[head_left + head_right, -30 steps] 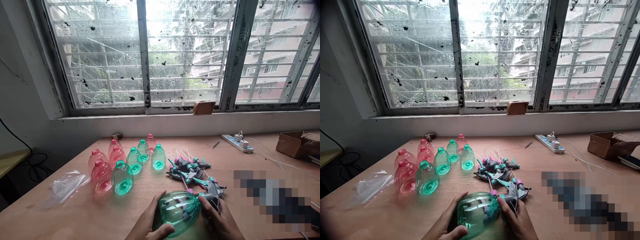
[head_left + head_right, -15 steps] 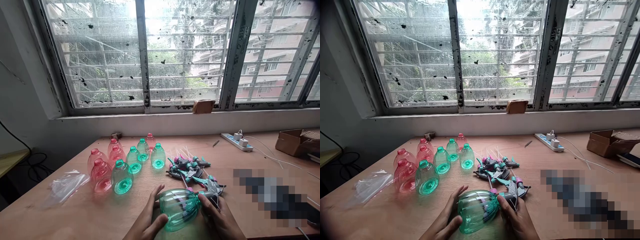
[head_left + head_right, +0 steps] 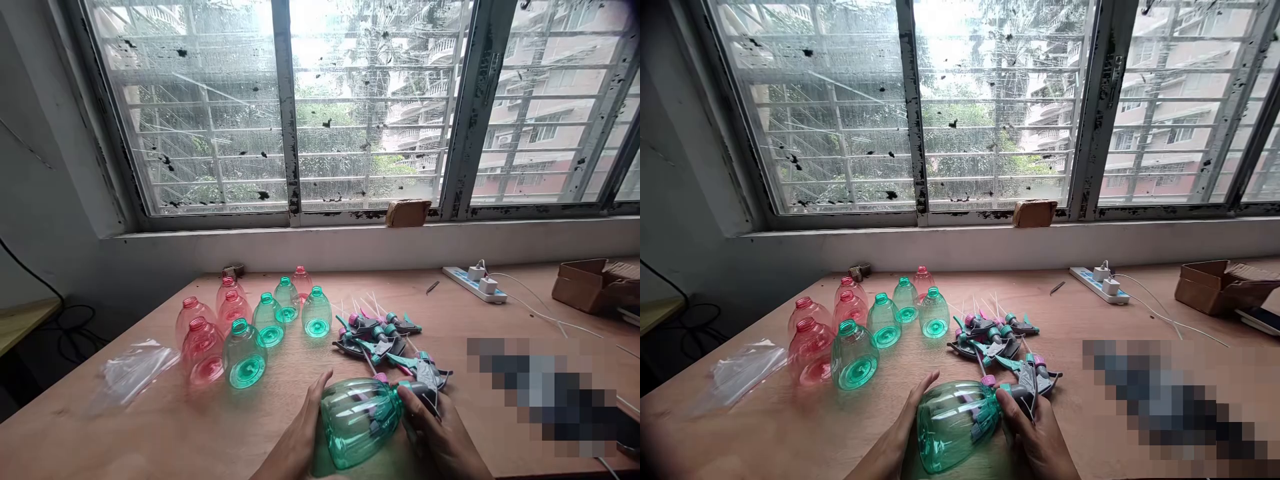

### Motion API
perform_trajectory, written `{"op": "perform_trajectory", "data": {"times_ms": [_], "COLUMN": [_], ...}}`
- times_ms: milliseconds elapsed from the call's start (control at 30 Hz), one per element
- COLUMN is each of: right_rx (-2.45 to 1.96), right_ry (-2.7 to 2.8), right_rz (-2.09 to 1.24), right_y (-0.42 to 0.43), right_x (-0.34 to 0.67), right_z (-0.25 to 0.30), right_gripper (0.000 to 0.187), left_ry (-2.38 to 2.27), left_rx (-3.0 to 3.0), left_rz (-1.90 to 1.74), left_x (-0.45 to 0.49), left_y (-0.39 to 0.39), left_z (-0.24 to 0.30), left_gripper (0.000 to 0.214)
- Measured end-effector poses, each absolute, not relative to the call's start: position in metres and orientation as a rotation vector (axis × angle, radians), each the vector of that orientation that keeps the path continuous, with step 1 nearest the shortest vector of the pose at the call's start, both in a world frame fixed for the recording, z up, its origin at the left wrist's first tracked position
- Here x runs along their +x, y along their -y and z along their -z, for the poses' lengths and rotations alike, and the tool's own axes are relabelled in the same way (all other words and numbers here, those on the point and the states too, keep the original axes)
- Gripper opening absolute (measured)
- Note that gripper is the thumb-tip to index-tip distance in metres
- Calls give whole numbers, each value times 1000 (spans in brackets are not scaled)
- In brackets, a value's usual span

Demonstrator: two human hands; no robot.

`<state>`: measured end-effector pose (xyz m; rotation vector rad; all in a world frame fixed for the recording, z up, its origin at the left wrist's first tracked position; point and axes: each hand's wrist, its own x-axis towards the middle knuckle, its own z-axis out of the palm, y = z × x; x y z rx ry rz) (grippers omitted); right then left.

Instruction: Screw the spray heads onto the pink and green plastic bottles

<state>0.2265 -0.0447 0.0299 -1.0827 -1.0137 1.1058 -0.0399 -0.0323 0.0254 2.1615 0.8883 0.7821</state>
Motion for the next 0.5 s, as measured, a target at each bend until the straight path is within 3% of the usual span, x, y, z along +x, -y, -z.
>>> {"op": "perform_trajectory", "data": {"times_ms": [167, 500], "right_rx": [-1061, -1073], "right_ry": [981, 947], "right_rz": [-1151, -1132], "right_y": [45, 45], "right_x": [224, 226], "right_z": [-25, -27], "right_gripper": [55, 53], "left_ry": [-1037, -1090], "left_rx": [2101, 2303], "left_rz": [-801, -789], "left_x": [-43, -37], "left_y": [31, 22], "left_z": [-16, 5], "left_gripper": [95, 124]}}
